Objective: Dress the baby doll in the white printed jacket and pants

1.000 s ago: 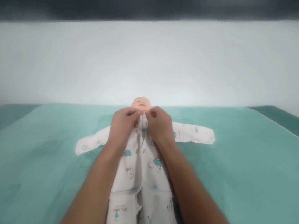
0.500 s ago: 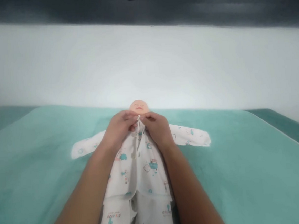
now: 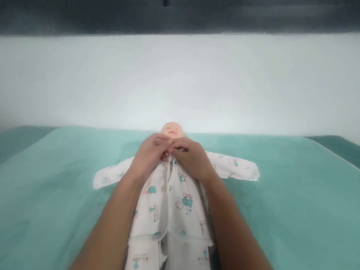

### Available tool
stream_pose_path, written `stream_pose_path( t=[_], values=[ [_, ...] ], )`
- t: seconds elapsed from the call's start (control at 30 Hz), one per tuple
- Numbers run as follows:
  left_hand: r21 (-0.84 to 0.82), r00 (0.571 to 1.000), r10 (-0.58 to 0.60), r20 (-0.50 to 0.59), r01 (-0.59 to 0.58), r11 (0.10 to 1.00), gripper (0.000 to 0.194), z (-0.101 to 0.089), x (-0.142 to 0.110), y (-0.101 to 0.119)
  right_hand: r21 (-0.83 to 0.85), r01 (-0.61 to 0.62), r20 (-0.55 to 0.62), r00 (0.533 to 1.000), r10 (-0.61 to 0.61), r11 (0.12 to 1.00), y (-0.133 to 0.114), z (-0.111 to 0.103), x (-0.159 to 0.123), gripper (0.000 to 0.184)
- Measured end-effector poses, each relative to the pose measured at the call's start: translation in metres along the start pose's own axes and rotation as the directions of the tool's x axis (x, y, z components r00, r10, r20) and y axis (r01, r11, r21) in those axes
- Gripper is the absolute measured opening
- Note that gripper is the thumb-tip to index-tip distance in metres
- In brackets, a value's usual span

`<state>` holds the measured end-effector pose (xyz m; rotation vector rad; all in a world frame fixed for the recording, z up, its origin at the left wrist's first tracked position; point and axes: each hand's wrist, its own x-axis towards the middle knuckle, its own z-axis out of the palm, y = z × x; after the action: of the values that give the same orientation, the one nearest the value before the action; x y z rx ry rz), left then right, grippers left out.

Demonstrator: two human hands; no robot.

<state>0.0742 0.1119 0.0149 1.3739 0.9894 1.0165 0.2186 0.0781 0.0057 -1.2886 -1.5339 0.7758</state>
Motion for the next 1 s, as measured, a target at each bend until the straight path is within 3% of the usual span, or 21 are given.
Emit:
stream_pose_path(
  t=[0.23,0.37,0.5,0.8,1.0],
  values=[
    [-0.070,0.999,-0.009,-0.046,0.006,0.998,0.011,0.005,-0.005,0.004,0.181,-0.075,0.057,0.996,0.066,0.981,0.018,-0.002,0.003,0.018],
    [-0.106,0.993,-0.033,-0.112,0.021,0.994,0.021,0.007,-0.007,0.005,0.146,-0.111,-0.036,0.992,0.118,0.983,0.020,0.002,0.002,0.034],
    [-0.185,0.995,-0.058,-0.084,0.042,0.982,0.018,0.005,-0.007,0.005,0.116,-0.121,-0.042,0.991,0.127,0.986,0.015,0.003,0.002,0.040],
    [-0.227,0.996,-0.049,-0.078,0.030,0.973,0.020,0.004,-0.007,0.004,0.121,-0.167,-0.040,0.984,0.173,0.979,0.016,0.002,0.002,0.042],
    [-0.176,0.996,-0.046,-0.079,0.032,0.984,0.029,0.005,-0.007,0.005,0.124,-0.143,-0.044,0.988,0.149,0.982,0.017,0.002,0.003,0.031]
  ],
)
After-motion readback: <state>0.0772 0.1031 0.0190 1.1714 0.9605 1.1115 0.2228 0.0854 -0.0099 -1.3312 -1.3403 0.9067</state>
